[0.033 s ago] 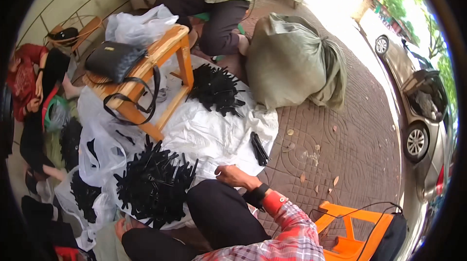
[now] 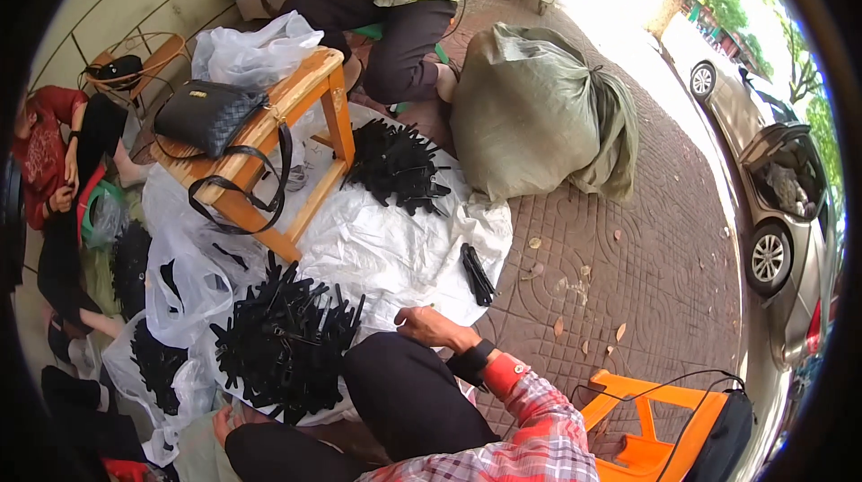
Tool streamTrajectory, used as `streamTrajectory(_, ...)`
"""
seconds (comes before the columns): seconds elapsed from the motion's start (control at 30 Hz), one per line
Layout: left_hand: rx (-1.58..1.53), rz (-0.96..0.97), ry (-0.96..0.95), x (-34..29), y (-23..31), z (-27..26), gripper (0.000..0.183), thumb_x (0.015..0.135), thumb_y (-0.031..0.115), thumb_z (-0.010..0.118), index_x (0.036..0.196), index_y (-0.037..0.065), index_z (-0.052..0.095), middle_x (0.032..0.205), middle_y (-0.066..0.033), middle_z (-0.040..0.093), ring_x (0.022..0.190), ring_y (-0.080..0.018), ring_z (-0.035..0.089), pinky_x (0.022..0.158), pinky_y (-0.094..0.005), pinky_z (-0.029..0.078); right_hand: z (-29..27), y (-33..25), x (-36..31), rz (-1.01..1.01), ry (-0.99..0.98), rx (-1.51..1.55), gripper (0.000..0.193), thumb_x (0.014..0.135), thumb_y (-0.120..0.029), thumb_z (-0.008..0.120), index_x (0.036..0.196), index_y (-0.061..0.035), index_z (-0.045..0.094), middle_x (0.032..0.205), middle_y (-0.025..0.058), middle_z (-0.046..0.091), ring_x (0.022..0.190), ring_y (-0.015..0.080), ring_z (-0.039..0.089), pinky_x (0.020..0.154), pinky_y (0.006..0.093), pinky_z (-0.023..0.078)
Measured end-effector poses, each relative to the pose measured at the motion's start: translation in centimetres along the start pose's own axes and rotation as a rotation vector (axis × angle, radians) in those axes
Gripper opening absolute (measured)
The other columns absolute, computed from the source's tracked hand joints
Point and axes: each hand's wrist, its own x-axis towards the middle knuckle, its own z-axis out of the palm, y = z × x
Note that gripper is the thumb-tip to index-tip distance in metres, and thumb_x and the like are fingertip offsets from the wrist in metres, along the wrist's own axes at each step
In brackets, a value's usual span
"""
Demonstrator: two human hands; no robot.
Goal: Assemble and inspect small black straps for footwear production.
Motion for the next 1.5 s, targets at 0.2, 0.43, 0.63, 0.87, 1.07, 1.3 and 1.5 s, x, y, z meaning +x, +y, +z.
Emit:
streamTrajectory(0.2, 0.058, -0.075, 0.076, -0.9, -0.6, -1.9, 0.027, 0.073, 0.005, 0.059, 0.098, -0.003, 0.056, 0.096, -0.0189, 0.055, 0.091, -0.036, 0.054, 0.08, -0.0416, 0.043, -0.2, 0.2, -1.0, 0.073, 0.029, 0.011, 0.031, 0.086, -0.02, 0.056, 0.109, -0.0008, 0.053, 0.08, 0.0154, 0.065, 0.075, 0.0264, 0.064, 0.066, 0.0357, 0.049)
streamTrajectory(0.43, 0.111, -0.074, 0.063, -1.0, -2.2, -2.6, 0.025, 0.068, 0.004, 0.059, 0.093, -0.001, 0.057, 0.088, -0.0171, 0.056, 0.084, -0.0346, 0.055, 0.077, -0.0403, 0.044, 0.0, -0.3, 0.2, 0.129, 0.084, 0.115, 0.036, 0.085, -0.018, 0.055, 0.115, 0.0004, 0.048, 0.081, 0.0136, 0.066, 0.074, 0.0219, 0.064, 0.069, 0.0333, 0.05)
streamTrajectory(0.63, 0.066, 0.025, 0.113, 1.6, 2.8, -2.9, 0.024, 0.07, 0.005, 0.059, 0.093, -0.001, 0.058, 0.089, -0.0176, 0.059, 0.087, -0.0358, 0.055, 0.077, -0.0413, 0.044, -0.8, 0.8, -0.6, 0.166, 0.106, 0.23, 0.035, 0.086, -0.018, 0.054, 0.114, 0.0014, 0.049, 0.082, 0.014, 0.066, 0.073, 0.0218, 0.064, 0.068, 0.0315, 0.05)
streamTrajectory(0.87, 0.029, 0.212, 0.19, 8.3, 14.6, -11.6, 0.019, 0.072, -0.001, 0.057, 0.091, -0.002, 0.058, 0.091, -0.0173, 0.058, 0.083, -0.0332, 0.057, 0.074, -0.0374, 0.045, -11.2, -7.4, 6.3, -0.35, 0.533, -0.064, 0.014, 0.084, -0.001, 0.051, 0.091, -0.0007, 0.063, 0.077, 0.0083, 0.064, 0.066, 0.0132, 0.061, 0.059, 0.0288, 0.05)
streamTrajectory(1.07, 0.085, 0.659, 0.196, 18.6, 31.9, -16.8, 0.018, 0.076, -0.001, 0.055, 0.093, -0.001, 0.059, 0.092, -0.0155, 0.06, 0.085, -0.0314, 0.058, 0.076, -0.0356, 0.045, -25.7, -23.0, 18.3, -0.734, 1.0, -0.456, 0.025, 0.076, -0.006, 0.056, 0.101, -0.003, 0.057, 0.096, 0.0163, 0.057, 0.099, 0.034, 0.051, 0.085, 0.0418, 0.042)
streamTrajectory(1.3, 0.054, 0.782, 0.063, 29.2, 37.6, -9.8, 0.015, 0.08, 0.005, 0.055, 0.092, 0.0, 0.059, 0.089, -0.0155, 0.06, 0.085, -0.034, 0.058, 0.075, -0.0366, 0.046, -22.1, -23.7, 27.1, -0.387, 0.782, -0.925, 0.034, 0.067, -0.013, 0.061, 0.099, -0.0026, 0.056, 0.102, 0.0202, 0.058, 0.104, 0.0357, 0.049, 0.095, 0.0483, 0.033)
streamTrajectory(1.5, 0.044, 1.074, 0.136, 37.4, 41.2, -3.2, 0.017, 0.08, 0.002, 0.051, 0.094, 0.0, 0.059, 0.091, -0.0168, 0.06, 0.086, -0.0349, 0.058, 0.077, -0.0382, 0.046, -21.4, -21.4, 24.9, -0.949, 0.686, -0.882, 0.033, 0.071, -0.008, 0.057, 0.103, -0.0039, 0.055, 0.103, 0.0129, 0.053, 0.1, 0.0303, 0.052, 0.086, 0.0406, 0.04)
